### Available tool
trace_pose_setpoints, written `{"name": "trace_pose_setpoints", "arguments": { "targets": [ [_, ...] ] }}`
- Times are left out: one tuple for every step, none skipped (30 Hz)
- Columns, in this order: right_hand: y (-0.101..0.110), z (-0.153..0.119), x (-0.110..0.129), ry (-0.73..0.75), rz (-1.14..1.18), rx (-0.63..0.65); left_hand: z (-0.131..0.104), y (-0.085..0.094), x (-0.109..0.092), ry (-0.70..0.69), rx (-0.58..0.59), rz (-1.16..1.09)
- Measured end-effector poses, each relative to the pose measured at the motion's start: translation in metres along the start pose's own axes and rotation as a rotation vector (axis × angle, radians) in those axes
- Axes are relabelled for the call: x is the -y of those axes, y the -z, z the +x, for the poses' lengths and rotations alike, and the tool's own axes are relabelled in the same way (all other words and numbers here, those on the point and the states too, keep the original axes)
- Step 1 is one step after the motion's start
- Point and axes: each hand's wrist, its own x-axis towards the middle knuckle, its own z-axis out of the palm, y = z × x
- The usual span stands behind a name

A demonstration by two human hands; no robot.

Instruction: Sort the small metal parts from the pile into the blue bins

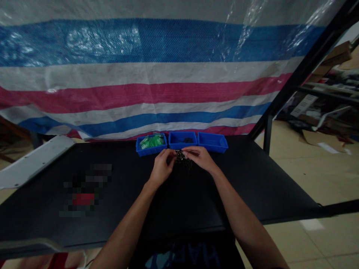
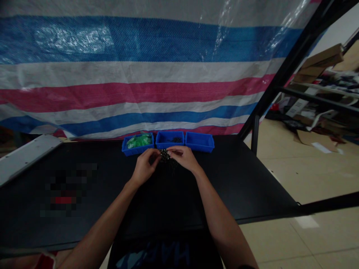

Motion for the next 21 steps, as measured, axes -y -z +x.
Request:
{"name": "trace_pose_setpoints", "arguments": {
  "targets": [
    [-0.0004,-0.0011,0.0003,0.001,-0.003,0.037,0.0002,-0.0006,0.0001,0.015,-0.025,-0.043],
    [-0.0008,-0.002,0.0007,-0.005,0.0,0.069,0.0004,-0.0012,0.0002,0.031,-0.043,-0.082],
    [-0.0012,-0.0028,0.0013,-0.014,0.01,0.096,0.0004,-0.0018,0.0002,0.047,-0.055,-0.113],
    [-0.0016,-0.0033,0.0019,-0.025,0.023,0.114,0.0003,-0.0023,0.0,0.06,-0.062,-0.135],
    [-0.0021,-0.0035,0.0025,-0.035,0.037,0.125,0.0002,-0.0027,-0.0004,0.068,-0.064,-0.15],
    [-0.0025,-0.0035,0.003,-0.046,0.051,0.134,0.0001,-0.0028,-0.0011,0.069,-0.064,-0.16],
    [-0.0029,-0.0033,0.0034,-0.056,0.063,0.139,0.0,-0.0029,-0.002,0.062,-0.059,-0.165],
    [-0.0032,-0.0031,0.0038,-0.065,0.071,0.144,0.0,-0.0029,-0.003,0.05,-0.05,-0.169],
    [-0.0034,-0.0029,0.0042,-0.073,0.078,0.148,0.0,-0.0029,-0.004,0.037,-0.041,-0.171],
    [-0.0035,-0.0028,0.0046,-0.082,0.083,0.155,0.0,-0.003,-0.0048,0.024,-0.035,-0.173],
    [-0.0034,-0.0029,0.005,-0.091,0.086,0.166,0.0,-0.0032,-0.0054,0.014,-0.03,-0.173],
    [-0.0031,-0.0031,0.0053,-0.1,0.088,0.175,-0.0001,-0.0035,-0.0057,0.008,-0.029,-0.172],
    [-0.0025,-0.0035,0.0056,-0.11,0.087,0.183,-0.0002,-0.0039,-0.0056,0.006,-0.027,-0.172],
    [-0.0017,-0.0039,0.0057,-0.121,0.082,0.187,-0.0003,-0.0041,-0.0052,0.006,-0.025,-0.172],
    [-0.0008,-0.0042,0.0056,-0.13,0.074,0.187,-0.0004,-0.0041,-0.0047,0.007,-0.02,-0.173],
    [0.0002,-0.0042,0.0051,-0.136,0.065,0.183,-0.0006,-0.0038,-0.0041,0.007,-0.012,-0.172],
    [0.0011,-0.0039,0.0043,-0.139,0.059,0.175,-0.0009,-0.003,-0.0036,0.006,0.001,-0.161],
    [0.0017,-0.0031,0.0032,-0.138,0.055,0.158,-0.0013,-0.0018,-0.0031,0.003,0.02,-0.135],
    [0.0019,-0.0018,0.0018,-0.132,0.059,0.125,-0.0017,-0.0003,-0.0028,-0.002,0.047,-0.09],
    [0.0014,0.0001,0.0003,-0.124,0.075,0.068,-0.0022,0.0013,-0.0026,-0.009,0.083,-0.029],
    [0.0004,0.0024,-0.0013,-0.11,0.1,-0.017,-0.0027,0.0029,-0.0024,-0.016,0.128,0.042]
  ]
}}
